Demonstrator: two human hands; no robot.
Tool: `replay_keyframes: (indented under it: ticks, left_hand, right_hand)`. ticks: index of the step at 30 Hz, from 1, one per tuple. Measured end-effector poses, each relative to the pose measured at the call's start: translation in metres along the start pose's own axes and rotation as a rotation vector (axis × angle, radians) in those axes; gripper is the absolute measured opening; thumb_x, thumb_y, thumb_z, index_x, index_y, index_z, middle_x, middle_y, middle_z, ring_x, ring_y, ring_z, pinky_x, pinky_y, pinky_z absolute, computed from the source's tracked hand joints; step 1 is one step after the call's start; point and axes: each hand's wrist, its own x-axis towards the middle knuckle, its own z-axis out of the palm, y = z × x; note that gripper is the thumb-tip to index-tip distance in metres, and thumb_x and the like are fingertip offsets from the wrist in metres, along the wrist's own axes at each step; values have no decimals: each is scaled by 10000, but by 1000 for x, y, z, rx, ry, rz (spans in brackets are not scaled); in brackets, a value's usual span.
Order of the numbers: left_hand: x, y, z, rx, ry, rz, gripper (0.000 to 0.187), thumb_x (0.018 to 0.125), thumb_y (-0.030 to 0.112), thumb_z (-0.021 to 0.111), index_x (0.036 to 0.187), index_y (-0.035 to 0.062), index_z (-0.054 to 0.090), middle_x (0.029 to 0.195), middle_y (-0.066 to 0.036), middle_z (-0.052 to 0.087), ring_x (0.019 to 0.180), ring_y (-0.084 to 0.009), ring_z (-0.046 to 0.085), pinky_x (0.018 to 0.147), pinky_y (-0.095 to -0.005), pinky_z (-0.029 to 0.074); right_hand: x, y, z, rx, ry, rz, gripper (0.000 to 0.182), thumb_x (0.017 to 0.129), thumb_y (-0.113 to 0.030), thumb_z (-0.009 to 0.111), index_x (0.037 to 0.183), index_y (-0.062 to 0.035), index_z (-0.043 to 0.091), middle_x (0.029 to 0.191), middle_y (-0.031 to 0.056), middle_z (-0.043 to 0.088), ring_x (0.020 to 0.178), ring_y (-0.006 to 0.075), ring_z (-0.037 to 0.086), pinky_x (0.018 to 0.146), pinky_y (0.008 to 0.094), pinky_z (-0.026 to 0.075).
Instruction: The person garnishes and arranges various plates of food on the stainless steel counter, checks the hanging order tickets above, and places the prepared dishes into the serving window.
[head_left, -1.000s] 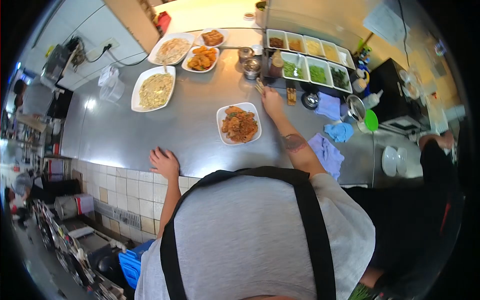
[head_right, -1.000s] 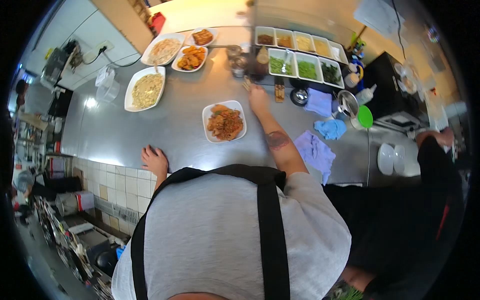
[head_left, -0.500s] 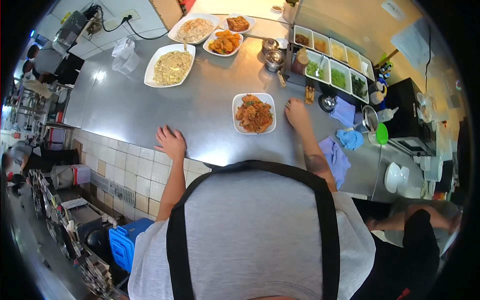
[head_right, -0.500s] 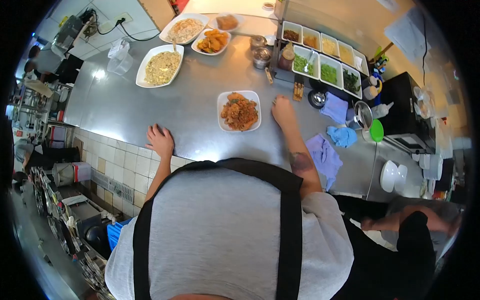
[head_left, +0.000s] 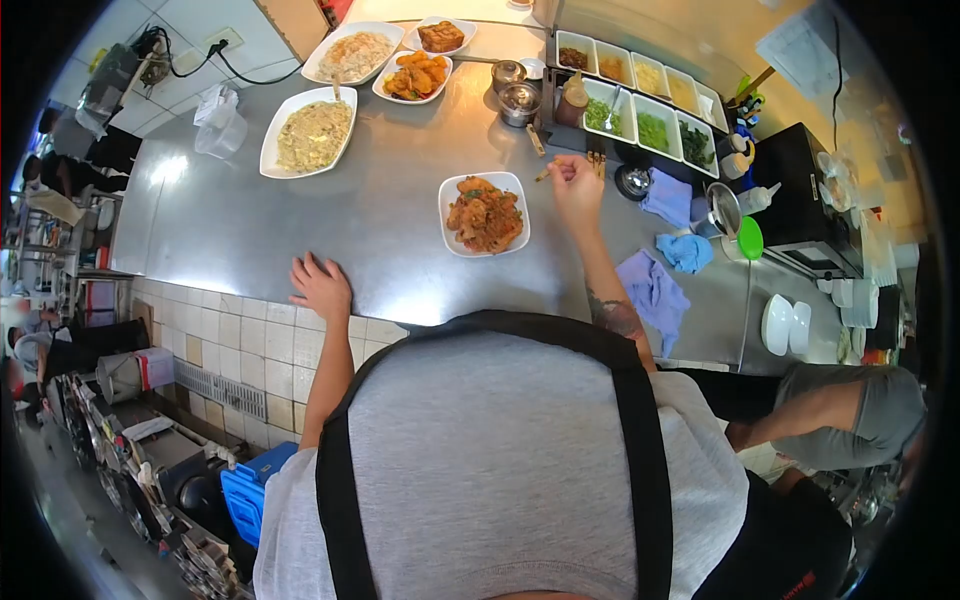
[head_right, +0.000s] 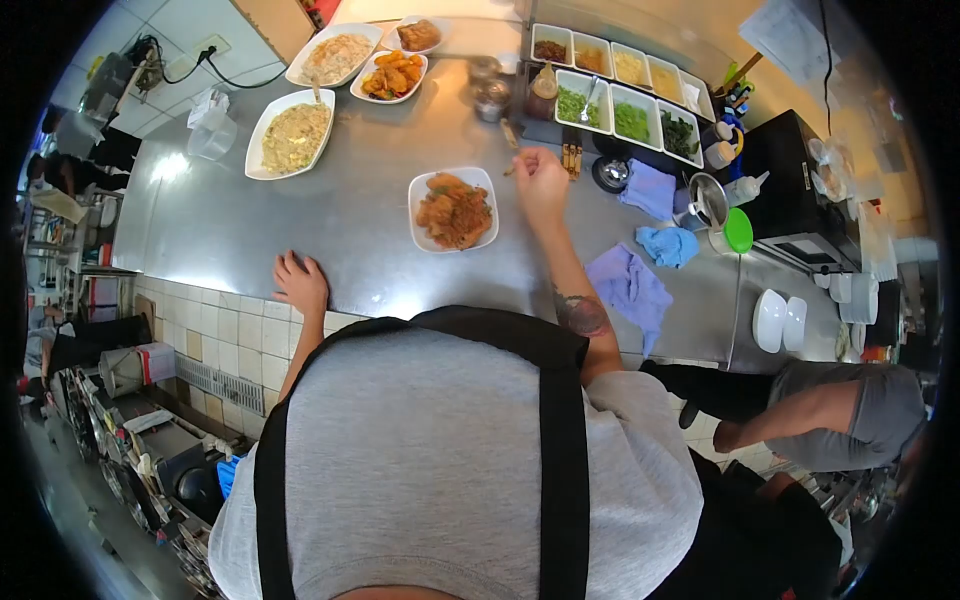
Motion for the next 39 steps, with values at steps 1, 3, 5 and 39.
replay_keyframes:
  ticks: [1,3,5,39]
  left_hand:
    - [2,-2,1,3,5,9,452,876,327,477,1269,103,457,1379,-122,370,1291,-310,311,989,-675,164]
    - [8,-1,1,-32,-21,-52,451,881,320,479,1267,89,455,1377,-148,364,1282,-325,319,994,-655,178]
    - [23,-1,2,-144,-6,-90,452,886,310,480,1263,64,451,1370,-179,360,1269,-343,332,1003,-617,206]
    - [133,90,22,-1364,-387,-747,332,904,82,331,1156,-133,360,733,-237,622,552,-285,648,440,-327,531]
  right_hand:
    - [0,-2,5,8,-11,-8,161,748,-77,683,872,14,635,774,140,650,638,215,635,610,316,511]
    - [-1,-3,18,25,-33,-22,161,746,-77,685,870,14,636,776,139,646,629,218,633,607,316,511]
    - [-4,0,29,39,-40,-41,174,740,-83,692,874,12,635,797,149,640,642,226,632,612,317,510]
    - [-72,61,-25,-270,0,44,90,791,-102,622,734,-44,581,621,74,516,524,202,512,504,329,415]
